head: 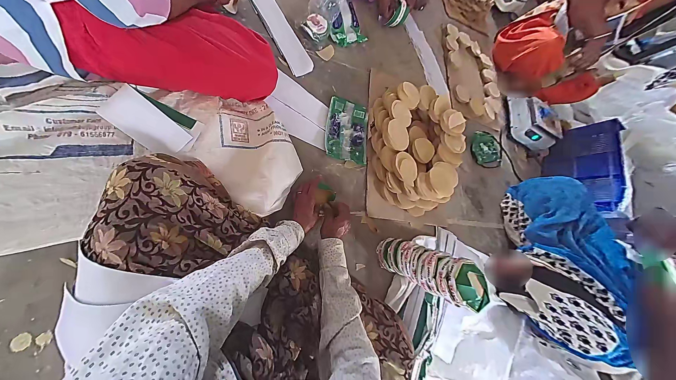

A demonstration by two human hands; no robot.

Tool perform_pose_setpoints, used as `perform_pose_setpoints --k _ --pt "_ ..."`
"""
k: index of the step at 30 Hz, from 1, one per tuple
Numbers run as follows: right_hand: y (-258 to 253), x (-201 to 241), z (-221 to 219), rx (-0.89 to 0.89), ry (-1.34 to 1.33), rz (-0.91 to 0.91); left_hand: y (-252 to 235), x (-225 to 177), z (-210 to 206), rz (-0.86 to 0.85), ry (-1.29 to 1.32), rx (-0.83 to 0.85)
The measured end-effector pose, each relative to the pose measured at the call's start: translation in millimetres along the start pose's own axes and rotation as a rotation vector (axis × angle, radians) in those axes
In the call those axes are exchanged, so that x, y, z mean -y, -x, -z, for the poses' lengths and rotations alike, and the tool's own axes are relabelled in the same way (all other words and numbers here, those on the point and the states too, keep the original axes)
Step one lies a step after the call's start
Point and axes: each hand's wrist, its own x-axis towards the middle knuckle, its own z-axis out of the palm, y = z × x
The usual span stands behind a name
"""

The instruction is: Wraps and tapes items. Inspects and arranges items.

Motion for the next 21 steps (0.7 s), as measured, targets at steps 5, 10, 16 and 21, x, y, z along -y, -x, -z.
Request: perform_pose_setpoints --k 5,10,16,21 --pt "-41 15 2 0.095 0.009 -0.043 0 4 2 -0.029 -0.010 0.026" --pt "-36 7 1 0.128 0.157 0.252 -4 4 3 -0.034 -0.039 0.068" --pt "-23 21 13 0.400 0.565 0.329 -5 0 3 0.005 -0.145 0.109" --pt "-47 29 29 0.360 0.196 -0.124 8 -19 15 0.267 -0.163 -0.033"
